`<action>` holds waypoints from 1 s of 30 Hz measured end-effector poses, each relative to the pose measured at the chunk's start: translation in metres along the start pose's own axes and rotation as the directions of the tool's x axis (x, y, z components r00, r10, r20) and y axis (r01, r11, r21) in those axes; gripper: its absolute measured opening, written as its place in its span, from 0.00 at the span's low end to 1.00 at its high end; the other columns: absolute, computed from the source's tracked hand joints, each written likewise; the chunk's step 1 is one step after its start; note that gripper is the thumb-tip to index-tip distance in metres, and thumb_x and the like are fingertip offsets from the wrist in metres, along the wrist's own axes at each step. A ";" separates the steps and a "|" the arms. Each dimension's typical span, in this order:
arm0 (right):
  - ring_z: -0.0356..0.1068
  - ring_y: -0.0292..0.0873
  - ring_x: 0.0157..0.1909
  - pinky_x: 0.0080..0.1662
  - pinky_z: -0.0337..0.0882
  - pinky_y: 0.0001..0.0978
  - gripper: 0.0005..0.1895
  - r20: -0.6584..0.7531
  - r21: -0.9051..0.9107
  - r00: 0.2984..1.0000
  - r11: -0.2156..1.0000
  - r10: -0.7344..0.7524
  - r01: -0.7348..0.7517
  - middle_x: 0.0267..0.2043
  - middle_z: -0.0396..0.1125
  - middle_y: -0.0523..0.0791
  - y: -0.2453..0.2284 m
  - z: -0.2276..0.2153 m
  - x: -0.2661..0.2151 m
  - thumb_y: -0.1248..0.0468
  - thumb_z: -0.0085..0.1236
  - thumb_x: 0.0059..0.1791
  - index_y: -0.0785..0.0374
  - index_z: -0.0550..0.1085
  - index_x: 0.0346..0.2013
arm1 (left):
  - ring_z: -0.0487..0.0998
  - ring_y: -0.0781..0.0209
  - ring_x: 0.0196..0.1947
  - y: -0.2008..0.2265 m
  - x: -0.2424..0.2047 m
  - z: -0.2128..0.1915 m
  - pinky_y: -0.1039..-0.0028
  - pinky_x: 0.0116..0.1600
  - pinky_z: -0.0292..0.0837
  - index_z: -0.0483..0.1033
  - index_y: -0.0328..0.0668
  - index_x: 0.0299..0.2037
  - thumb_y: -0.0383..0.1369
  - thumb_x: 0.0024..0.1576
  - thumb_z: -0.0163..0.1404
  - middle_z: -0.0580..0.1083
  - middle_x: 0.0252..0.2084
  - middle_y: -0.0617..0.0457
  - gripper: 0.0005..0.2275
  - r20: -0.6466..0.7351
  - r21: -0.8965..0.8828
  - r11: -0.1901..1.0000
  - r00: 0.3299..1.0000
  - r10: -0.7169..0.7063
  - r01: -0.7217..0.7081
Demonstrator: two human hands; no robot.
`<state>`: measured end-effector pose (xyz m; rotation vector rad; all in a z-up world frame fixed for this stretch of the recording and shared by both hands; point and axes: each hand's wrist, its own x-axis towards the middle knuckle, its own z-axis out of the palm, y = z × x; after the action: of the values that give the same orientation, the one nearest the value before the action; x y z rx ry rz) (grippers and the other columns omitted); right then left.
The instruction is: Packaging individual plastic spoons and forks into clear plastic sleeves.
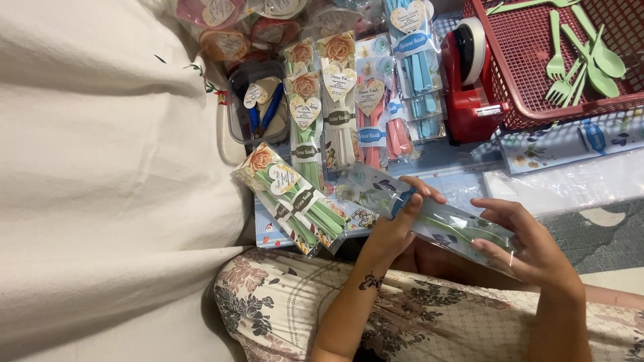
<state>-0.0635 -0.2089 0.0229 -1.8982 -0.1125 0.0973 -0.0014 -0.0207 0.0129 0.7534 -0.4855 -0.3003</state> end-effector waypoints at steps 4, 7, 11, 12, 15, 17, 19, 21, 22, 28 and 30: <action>0.66 0.40 0.46 0.39 0.71 0.27 0.25 0.108 0.024 0.993 0.998 -0.052 0.049 0.48 0.61 0.46 0.001 -0.017 -0.007 0.65 0.49 0.35 0.63 0.62 0.48 | 0.70 0.63 0.38 0.005 0.001 0.000 0.76 0.44 0.67 0.65 0.43 0.34 0.36 0.54 0.44 0.69 0.34 0.51 0.07 -0.105 -0.148 0.989 0.994 -0.018 0.002; 0.69 0.39 0.41 0.35 0.71 0.25 0.26 0.153 0.058 0.986 0.997 -0.066 0.058 0.45 0.63 0.45 0.004 -0.023 -0.013 0.65 0.50 0.35 0.62 0.63 0.49 | 0.70 0.65 0.37 0.001 0.000 -0.003 0.77 0.43 0.68 0.65 0.43 0.34 0.35 0.54 0.44 0.69 0.34 0.51 0.06 -0.103 -0.190 0.982 0.995 -0.006 -0.014; 0.69 0.38 0.40 0.34 0.73 0.21 0.22 0.111 0.019 0.979 0.985 -0.174 0.173 0.41 0.66 0.46 0.000 -0.018 -0.006 0.67 0.49 0.37 0.64 0.65 0.46 | 0.70 0.67 0.38 0.009 -0.001 0.004 0.83 0.37 0.68 0.64 0.44 0.36 0.37 0.56 0.41 0.70 0.34 0.54 0.07 -0.055 0.054 0.998 0.998 0.027 -0.024; 0.69 0.38 0.40 0.34 0.73 0.21 0.22 0.110 0.019 0.979 0.985 -0.174 0.173 0.41 0.66 0.46 0.001 -0.016 -0.006 0.67 0.49 0.37 0.64 0.65 0.46 | 0.70 0.67 0.38 0.006 -0.001 0.003 0.83 0.37 0.68 0.64 0.44 0.36 0.37 0.56 0.41 0.70 0.34 0.54 0.07 -0.054 0.054 0.998 0.998 0.026 -0.023; 0.67 0.36 0.31 0.27 0.67 0.20 0.20 0.019 0.018 0.992 0.992 -0.123 0.122 0.36 0.65 0.44 0.002 -0.012 -0.005 0.65 0.52 0.35 0.62 0.67 0.42 | 0.69 0.68 0.35 0.001 0.000 0.002 0.84 0.33 0.64 0.65 0.46 0.35 0.37 0.56 0.41 0.70 0.35 0.54 0.06 -0.006 0.009 1.000 1.000 0.019 -0.019; 0.56 0.28 0.18 0.21 0.55 0.15 0.19 -0.037 -0.016 0.977 0.978 -0.208 0.207 0.33 0.62 0.42 0.002 -0.013 -0.006 0.69 0.51 0.36 0.64 0.66 0.41 | 0.70 0.58 0.45 0.003 0.000 0.002 0.73 0.46 0.69 0.67 0.41 0.41 0.39 0.51 0.50 0.70 0.40 0.48 0.14 -0.042 -0.084 0.996 0.999 0.019 -0.022; 0.59 0.30 0.21 0.22 0.60 0.15 0.18 -0.020 0.033 0.968 0.967 -0.252 0.253 0.32 0.62 0.43 0.004 -0.017 -0.003 0.69 0.50 0.37 0.64 0.65 0.42 | 0.68 0.60 0.47 0.011 0.002 0.001 0.71 0.50 0.67 0.65 0.42 0.44 0.42 0.51 0.50 0.69 0.43 0.50 0.17 -0.034 -0.114 0.993 0.999 0.010 -0.013; 0.63 0.31 0.24 0.24 0.65 0.15 0.18 -0.006 0.080 0.955 0.951 -0.298 0.298 0.30 0.62 0.44 0.004 -0.020 -0.004 0.70 0.49 0.38 0.64 0.64 0.42 | 0.67 0.62 0.49 0.014 0.002 -0.002 0.69 0.53 0.64 0.64 0.42 0.47 0.45 0.50 0.49 0.68 0.46 0.52 0.20 -0.023 -0.143 0.990 1.000 0.002 -0.005; 0.61 0.31 0.23 0.24 0.62 0.15 0.17 -0.028 0.089 0.956 0.952 -0.292 0.293 0.31 0.62 0.45 0.002 -0.021 -0.005 0.71 0.48 0.38 0.66 0.64 0.41 | 0.66 0.59 0.49 0.014 0.002 -0.005 0.70 0.53 0.63 0.63 0.41 0.48 0.42 0.53 0.45 0.67 0.47 0.50 0.17 -0.039 -0.300 0.954 0.999 -0.027 0.014; 0.59 0.30 0.21 0.23 0.59 0.13 0.15 -0.058 0.062 0.960 0.959 -0.273 0.277 0.32 0.62 0.45 0.001 -0.024 -0.009 0.72 0.47 0.38 0.65 0.65 0.40 | 0.66 0.61 0.46 0.015 0.003 -0.010 0.74 0.47 0.63 0.63 0.40 0.47 0.32 0.54 0.37 0.67 0.46 0.48 0.12 -0.130 -0.296 0.955 0.991 -0.039 -0.001; 0.56 0.28 0.18 0.21 0.55 0.13 0.16 -0.038 0.068 0.945 0.943 -0.324 0.325 0.31 0.62 0.45 0.001 -0.022 -0.006 0.72 0.48 0.38 0.65 0.65 0.41 | 0.65 0.60 0.47 0.014 0.002 -0.009 0.72 0.49 0.63 0.63 0.41 0.47 0.31 0.53 0.37 0.67 0.46 0.48 0.12 -0.142 -0.297 0.955 0.988 -0.063 0.018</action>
<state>-0.0663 -0.2308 0.0296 -1.7820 -0.3971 -0.1464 0.0066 -0.0069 0.0173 0.4900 -0.2743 -0.3429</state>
